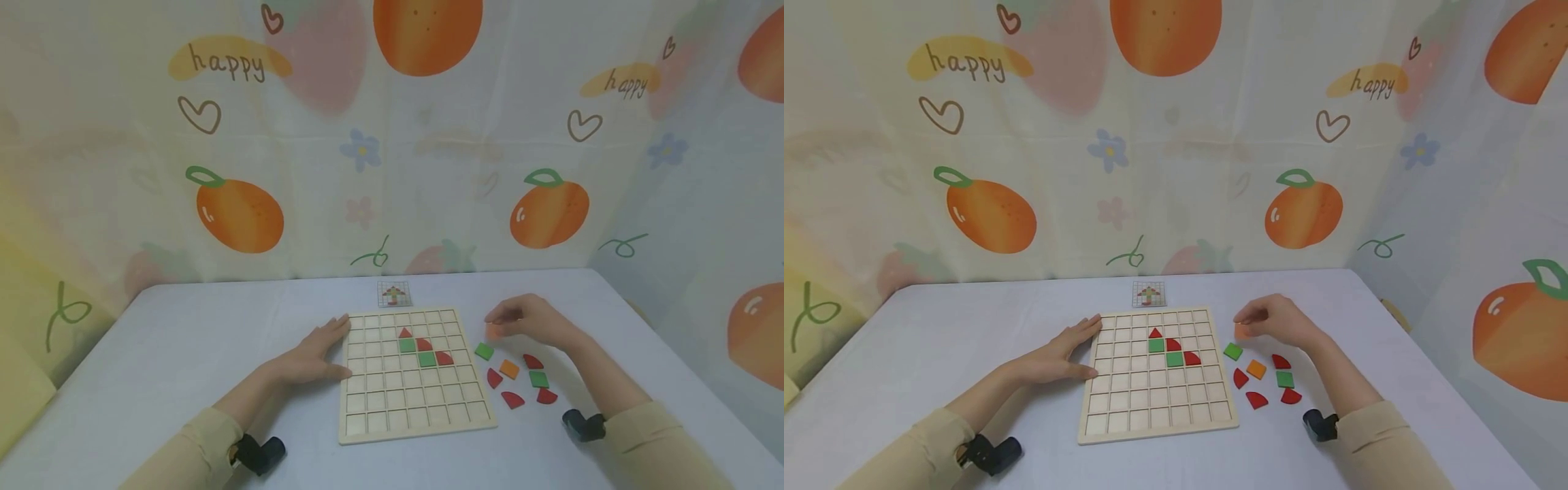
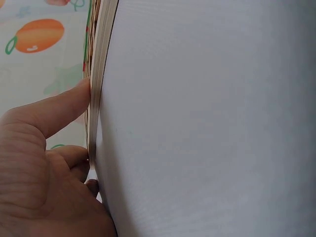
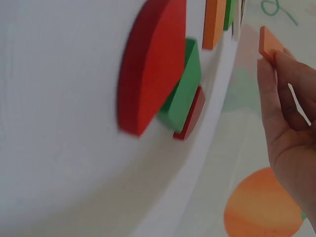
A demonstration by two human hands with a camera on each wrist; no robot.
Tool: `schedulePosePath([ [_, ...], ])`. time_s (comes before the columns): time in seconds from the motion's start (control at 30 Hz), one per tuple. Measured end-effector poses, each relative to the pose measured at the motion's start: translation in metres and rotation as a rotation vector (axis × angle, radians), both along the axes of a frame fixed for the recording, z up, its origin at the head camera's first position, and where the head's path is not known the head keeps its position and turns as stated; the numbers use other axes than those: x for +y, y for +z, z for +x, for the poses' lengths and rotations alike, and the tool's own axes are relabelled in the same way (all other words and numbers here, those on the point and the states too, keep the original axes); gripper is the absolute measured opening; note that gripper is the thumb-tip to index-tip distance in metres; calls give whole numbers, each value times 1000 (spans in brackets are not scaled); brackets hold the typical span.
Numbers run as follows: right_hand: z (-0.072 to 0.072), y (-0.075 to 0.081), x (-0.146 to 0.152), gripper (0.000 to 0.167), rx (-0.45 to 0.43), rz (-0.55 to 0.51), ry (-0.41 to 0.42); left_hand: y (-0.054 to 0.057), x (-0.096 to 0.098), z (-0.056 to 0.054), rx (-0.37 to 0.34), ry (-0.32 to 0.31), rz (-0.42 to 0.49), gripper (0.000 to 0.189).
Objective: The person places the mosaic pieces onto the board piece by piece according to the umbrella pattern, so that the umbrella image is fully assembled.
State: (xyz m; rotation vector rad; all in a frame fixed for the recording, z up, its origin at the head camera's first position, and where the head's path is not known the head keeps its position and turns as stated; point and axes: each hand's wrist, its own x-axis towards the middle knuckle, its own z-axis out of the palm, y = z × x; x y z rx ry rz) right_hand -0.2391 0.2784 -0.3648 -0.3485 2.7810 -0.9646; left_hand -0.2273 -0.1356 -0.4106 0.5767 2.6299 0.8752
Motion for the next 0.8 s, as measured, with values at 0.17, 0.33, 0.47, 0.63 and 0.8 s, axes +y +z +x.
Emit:
schedulePosePath([
  [0.17, 2, -1, -19, 23, -1, -24, 21, -1, -1, 0, -2, 6, 0, 94],
  [0.33, 4, -3, -38, 21, 1, -37, 56, -1, -3, -1, -3, -11, 9, 95],
  [0.47, 6, -3, -52, 21, -13, -53, 77, -2, -3, -2, 1, -21, 13, 95],
  [0.63, 9, -1, -69, 19, -13, -82, 124, -2, -2, -2, 3, -21, 13, 95],
  [0.8, 10, -4, -88, 16, -6, -90, 175, -2, -2, -1, 6, -19, 14, 95],
])
